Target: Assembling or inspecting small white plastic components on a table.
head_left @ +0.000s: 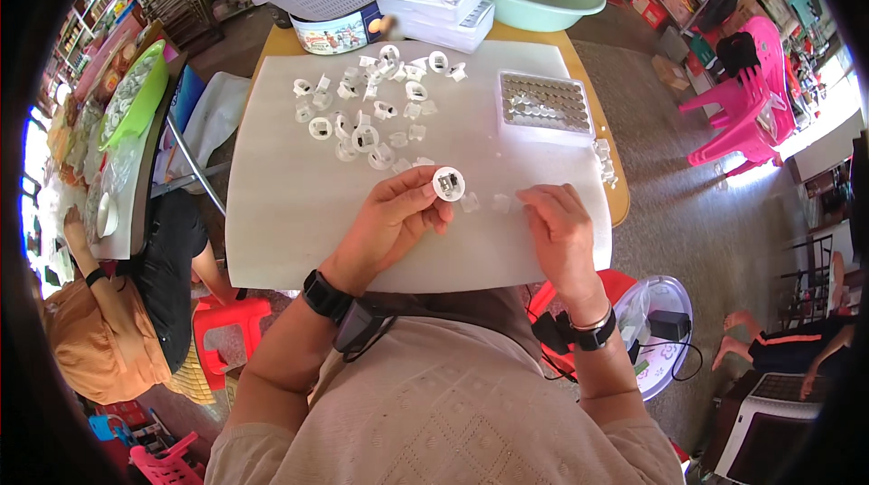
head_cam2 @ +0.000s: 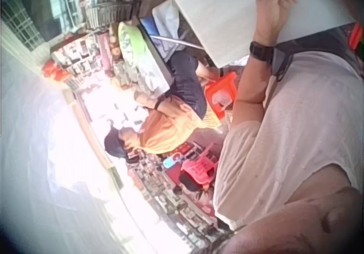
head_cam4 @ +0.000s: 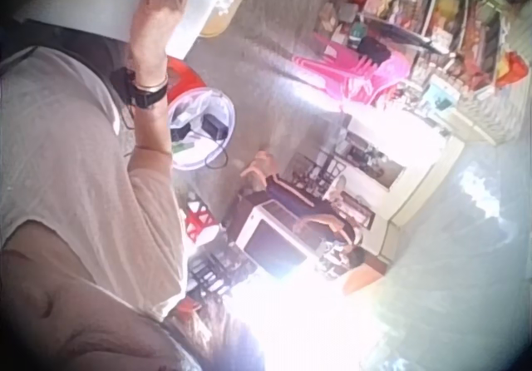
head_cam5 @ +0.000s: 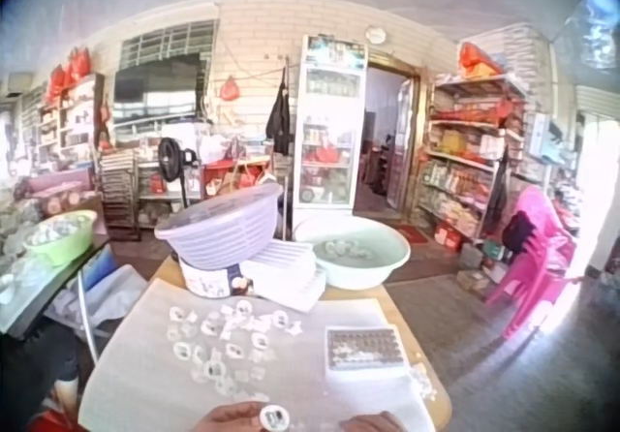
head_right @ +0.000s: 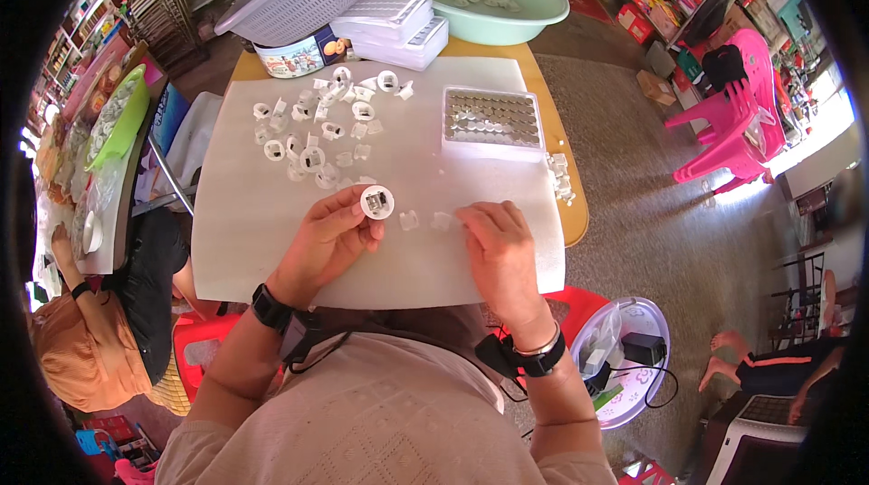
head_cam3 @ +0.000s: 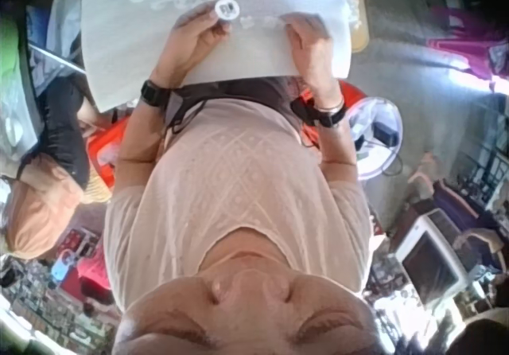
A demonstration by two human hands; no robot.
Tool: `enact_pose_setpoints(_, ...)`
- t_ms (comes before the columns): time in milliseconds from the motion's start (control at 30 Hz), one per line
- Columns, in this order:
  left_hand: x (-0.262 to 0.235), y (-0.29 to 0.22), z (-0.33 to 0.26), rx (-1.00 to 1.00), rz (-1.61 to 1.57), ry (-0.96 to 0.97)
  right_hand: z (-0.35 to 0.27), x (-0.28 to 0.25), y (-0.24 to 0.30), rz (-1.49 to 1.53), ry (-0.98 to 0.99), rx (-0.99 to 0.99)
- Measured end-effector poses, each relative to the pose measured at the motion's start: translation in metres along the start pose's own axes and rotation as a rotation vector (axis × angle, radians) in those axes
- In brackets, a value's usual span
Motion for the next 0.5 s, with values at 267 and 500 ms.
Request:
enact_pose_setpoints(267, 0.001, 0.0, 0.001, -0.002, 0.014, 0.035, -0.002, 0.005, 0.008, -0.102, -0.017, 0.049)
enact_pose_setpoints(500, 0.002, 0.0, -0.001, -0.019, 0.033, 0.014, 0.001, 0.012, 0.014, -0.12, -0.055, 0.149)
Point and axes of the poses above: each hand's wrist, its own z-axis towards the middle knuckle, its own x-axis out of the palm, y = z × x, the point moved 6 cm from there along z, towards the middle knuckle, and after that the axes turned 11 degrees about z, right-handed, at the moved point
